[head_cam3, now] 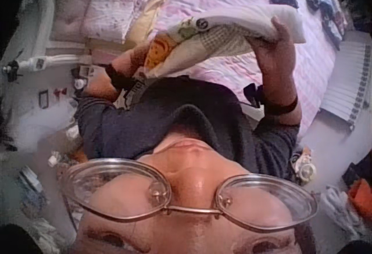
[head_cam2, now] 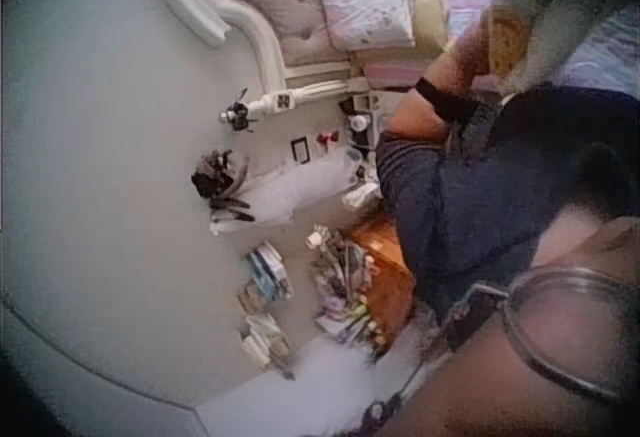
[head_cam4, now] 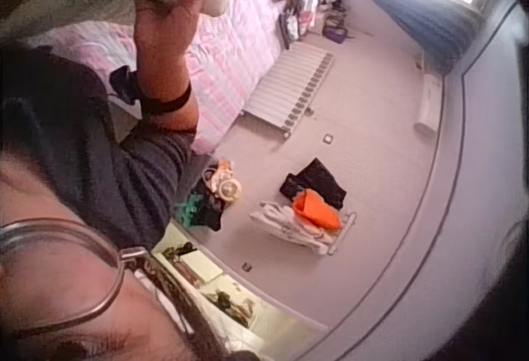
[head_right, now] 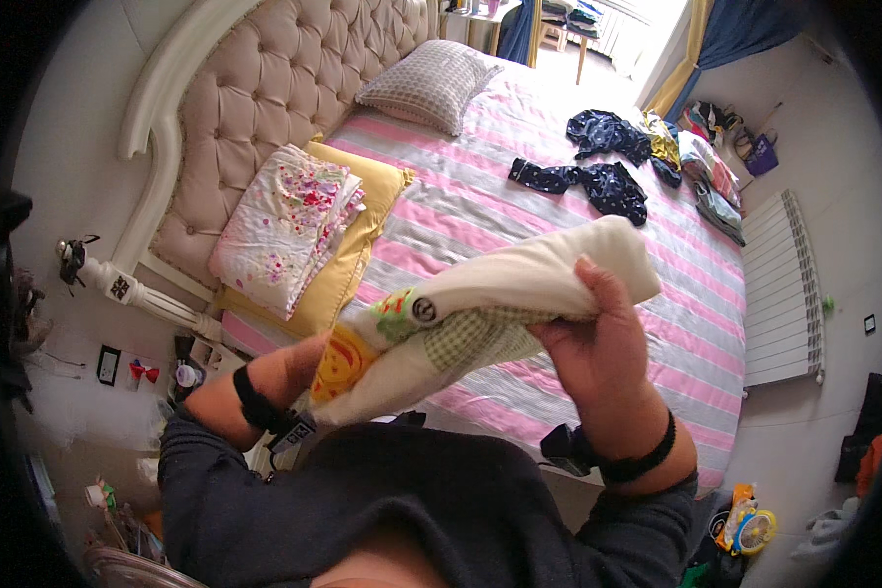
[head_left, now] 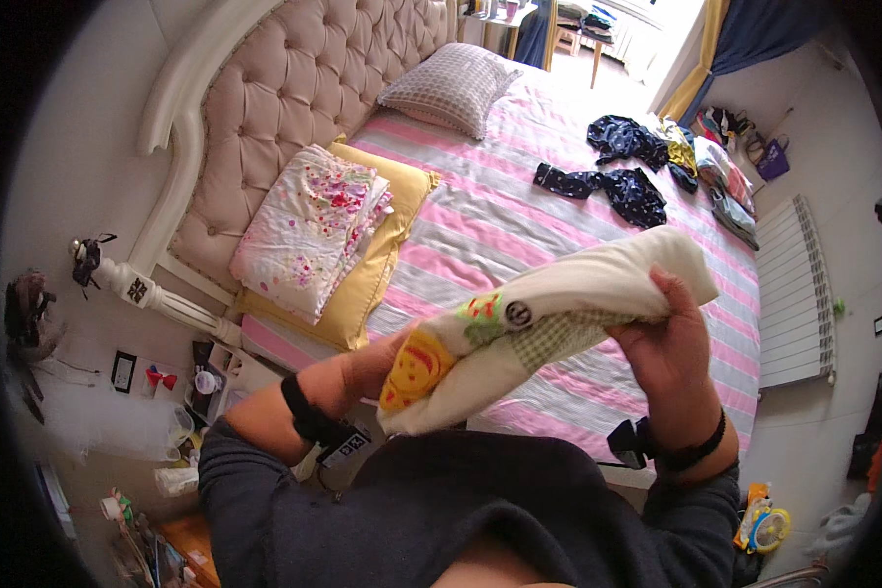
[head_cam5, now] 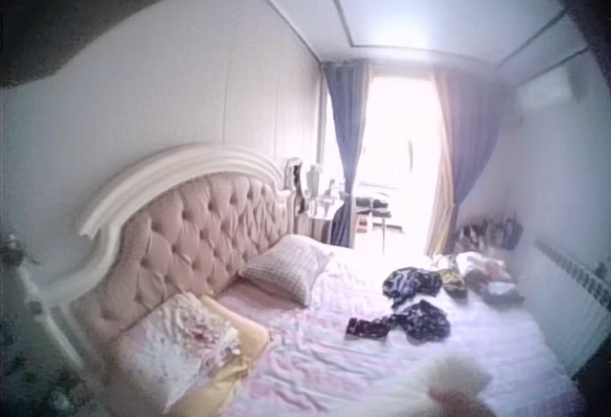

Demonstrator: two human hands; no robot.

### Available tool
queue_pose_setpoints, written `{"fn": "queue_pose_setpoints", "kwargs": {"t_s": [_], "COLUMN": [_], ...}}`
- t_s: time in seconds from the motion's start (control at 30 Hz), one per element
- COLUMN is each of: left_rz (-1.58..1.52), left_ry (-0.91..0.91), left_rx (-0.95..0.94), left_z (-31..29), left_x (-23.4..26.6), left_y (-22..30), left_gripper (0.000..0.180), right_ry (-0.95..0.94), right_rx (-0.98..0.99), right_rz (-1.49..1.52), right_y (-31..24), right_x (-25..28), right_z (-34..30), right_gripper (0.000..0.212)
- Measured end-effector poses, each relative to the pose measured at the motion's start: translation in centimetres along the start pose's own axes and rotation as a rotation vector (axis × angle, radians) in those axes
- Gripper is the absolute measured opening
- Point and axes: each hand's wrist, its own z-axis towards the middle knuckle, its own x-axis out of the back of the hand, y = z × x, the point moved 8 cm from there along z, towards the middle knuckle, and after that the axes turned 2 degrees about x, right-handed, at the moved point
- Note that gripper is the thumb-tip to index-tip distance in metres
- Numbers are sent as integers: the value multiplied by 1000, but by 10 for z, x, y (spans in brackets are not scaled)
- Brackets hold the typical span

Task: The person organizes books and papers on a cluttered desk, placing them on a wall shelf. They then fold a floral-patterned blanket and a green blanket on a bed, followed by folding a dark blue garment with white patterns.

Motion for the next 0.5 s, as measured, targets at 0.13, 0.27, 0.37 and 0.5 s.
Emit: {"fn": "queue_pose_setpoints", "kwargs": {"t_s": [0.13, 0.27, 0.37, 0.5], "left_rz": [238, 591, 918, 1055], "left_ry": [94, 36, 225, 289], "left_rx": [-323, -353, -225, -255], "left_z": [-33, -68, -94, -116], "left_x": [-2, -19, -17, -29], "left_y": [100, 164, 206, 282], "left_gripper": [62, 68, 72, 60], "right_ry": [7, 72, 167, 177], "right_rx": [64, 94, 98, 164], "right_rz": [18, -27, -82, -160], "right_y": [-3, 9, 18, 10], "right_x": [-24, -48, -67, -99], "right_z": [35, 63, 76, 97], "right_gripper": [35, 37, 38, 38]}}
